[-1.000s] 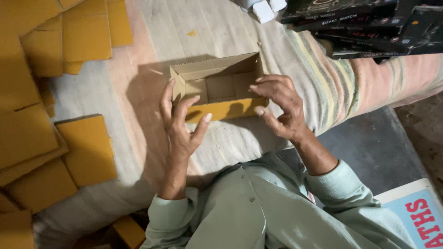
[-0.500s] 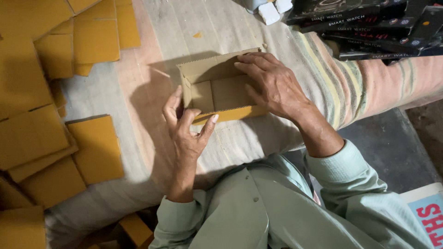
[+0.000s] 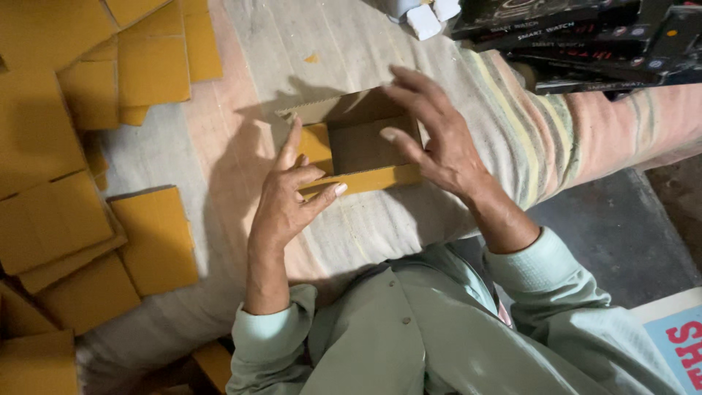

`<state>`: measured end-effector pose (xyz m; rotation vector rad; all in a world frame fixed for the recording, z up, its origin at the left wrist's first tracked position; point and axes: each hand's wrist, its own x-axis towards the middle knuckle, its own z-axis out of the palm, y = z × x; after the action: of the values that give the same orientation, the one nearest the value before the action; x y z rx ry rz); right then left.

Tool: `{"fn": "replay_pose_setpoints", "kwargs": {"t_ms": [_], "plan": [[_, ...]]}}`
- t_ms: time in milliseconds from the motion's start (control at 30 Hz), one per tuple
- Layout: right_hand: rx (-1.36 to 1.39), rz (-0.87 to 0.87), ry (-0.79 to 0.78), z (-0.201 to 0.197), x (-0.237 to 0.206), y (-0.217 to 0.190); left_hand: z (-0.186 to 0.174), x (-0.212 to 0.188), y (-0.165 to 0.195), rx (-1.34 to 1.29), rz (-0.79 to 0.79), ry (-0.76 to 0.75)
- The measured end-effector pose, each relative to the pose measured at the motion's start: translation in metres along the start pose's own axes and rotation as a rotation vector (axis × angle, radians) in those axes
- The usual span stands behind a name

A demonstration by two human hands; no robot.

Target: The person sits on the floor and folds flat yellow cardboard blanks into open boxes, pressing the creases and sides flat with both hands. They open each folded blank, shape it into a box, and set finished boxes with a stack of completed ones beside them.

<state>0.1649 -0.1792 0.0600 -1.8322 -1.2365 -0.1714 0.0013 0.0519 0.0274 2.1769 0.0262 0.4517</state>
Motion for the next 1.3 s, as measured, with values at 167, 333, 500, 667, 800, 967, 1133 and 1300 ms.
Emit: {"fn": "replay_pose_setpoints", "kwargs": {"t_ms": [167, 333, 500, 667, 800, 967, 1133, 1300], "plan": [[0.558, 0.218, 0.366, 0.012, -0.025, 0.012, 0.0, 0.016, 0.0, 0.176, 0.036, -0.128], [0.268, 0.053, 0.122, 0.0, -0.037, 0.02, 0.001, 0.019, 0.001, 0.192, 0.02, -0.159], [0.147, -0.052, -0.186, 0.005, -0.027, 0.021, 0.004, 0.015, 0.007, 0.133, 0.057, -0.167], [0.086, -0.063, -0.248, 0.018, -0.022, 0.022, 0.003, 0.01, 0.005, 0.134, 0.042, -0.146], [0.192, 0.26, -0.071, 0.025, -0.028, 0.024, 0.014, 0.012, -0.003, 0.162, -0.133, -0.03], [-0.192, 0.185, 0.141, 0.045, -0.028, 0.033, 0.037, 0.009, -0.014, 0.124, -0.256, 0.363], [-0.236, 0.094, 0.075, 0.045, -0.029, 0.041, 0.041, 0.01, -0.031, 0.356, 0.113, 0.372], [-0.273, 0.104, 0.037, 0.042, -0.028, 0.037, 0.038, 0.008, -0.032, 0.162, -0.03, 0.347]]}}
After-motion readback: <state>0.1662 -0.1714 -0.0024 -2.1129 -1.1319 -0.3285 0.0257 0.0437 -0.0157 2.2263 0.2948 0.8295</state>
